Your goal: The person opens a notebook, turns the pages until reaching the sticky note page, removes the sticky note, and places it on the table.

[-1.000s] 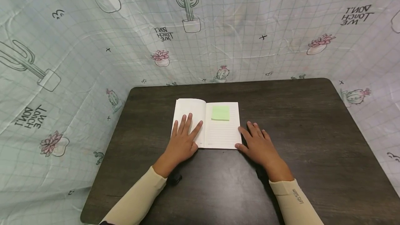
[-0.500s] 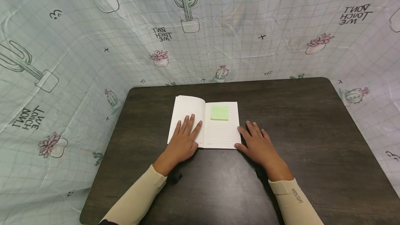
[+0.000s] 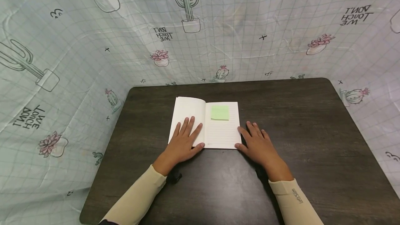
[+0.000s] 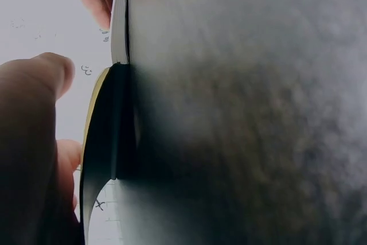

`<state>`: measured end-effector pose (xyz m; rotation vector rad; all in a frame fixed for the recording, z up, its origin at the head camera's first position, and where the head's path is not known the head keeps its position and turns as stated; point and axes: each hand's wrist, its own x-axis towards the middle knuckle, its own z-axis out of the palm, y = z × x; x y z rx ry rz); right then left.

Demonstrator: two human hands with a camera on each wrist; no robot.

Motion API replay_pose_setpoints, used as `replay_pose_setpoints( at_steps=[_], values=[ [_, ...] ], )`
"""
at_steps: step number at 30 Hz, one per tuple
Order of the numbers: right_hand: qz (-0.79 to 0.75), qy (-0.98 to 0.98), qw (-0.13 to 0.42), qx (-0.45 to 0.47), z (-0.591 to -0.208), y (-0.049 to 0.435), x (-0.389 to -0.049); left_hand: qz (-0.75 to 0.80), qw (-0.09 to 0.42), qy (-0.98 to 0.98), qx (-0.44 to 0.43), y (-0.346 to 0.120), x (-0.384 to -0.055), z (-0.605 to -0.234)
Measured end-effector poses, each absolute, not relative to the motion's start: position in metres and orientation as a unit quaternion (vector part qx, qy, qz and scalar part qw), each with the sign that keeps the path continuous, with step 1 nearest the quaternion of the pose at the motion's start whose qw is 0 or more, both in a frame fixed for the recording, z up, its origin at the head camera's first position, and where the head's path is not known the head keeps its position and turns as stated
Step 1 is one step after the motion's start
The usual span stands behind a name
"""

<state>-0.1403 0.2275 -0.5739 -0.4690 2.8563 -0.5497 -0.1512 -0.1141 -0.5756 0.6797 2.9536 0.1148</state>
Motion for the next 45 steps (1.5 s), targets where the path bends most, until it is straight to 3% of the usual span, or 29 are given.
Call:
replay_pose_setpoints(
  at_steps=[26, 36, 45],
  values=[
    [-0.185, 0.964, 0.105, -0.16, -0.568, 0.225, -0.144, 0.076, 0.126, 0.972, 0.185, -0.124, -0.152, -0.581],
    [-0.177, 0.964, 0.084, -0.18, -0.565, 0.224, -0.148, 0.055, 0.165, 0.969, 0.176, -0.121, -0.155, -0.581],
    [-0.144, 0.968, 0.054, -0.199, -0.547, 0.22, -0.165, 0.088, 0.164, 0.964, 0.192, -0.121, -0.152, -0.582]
  ],
)
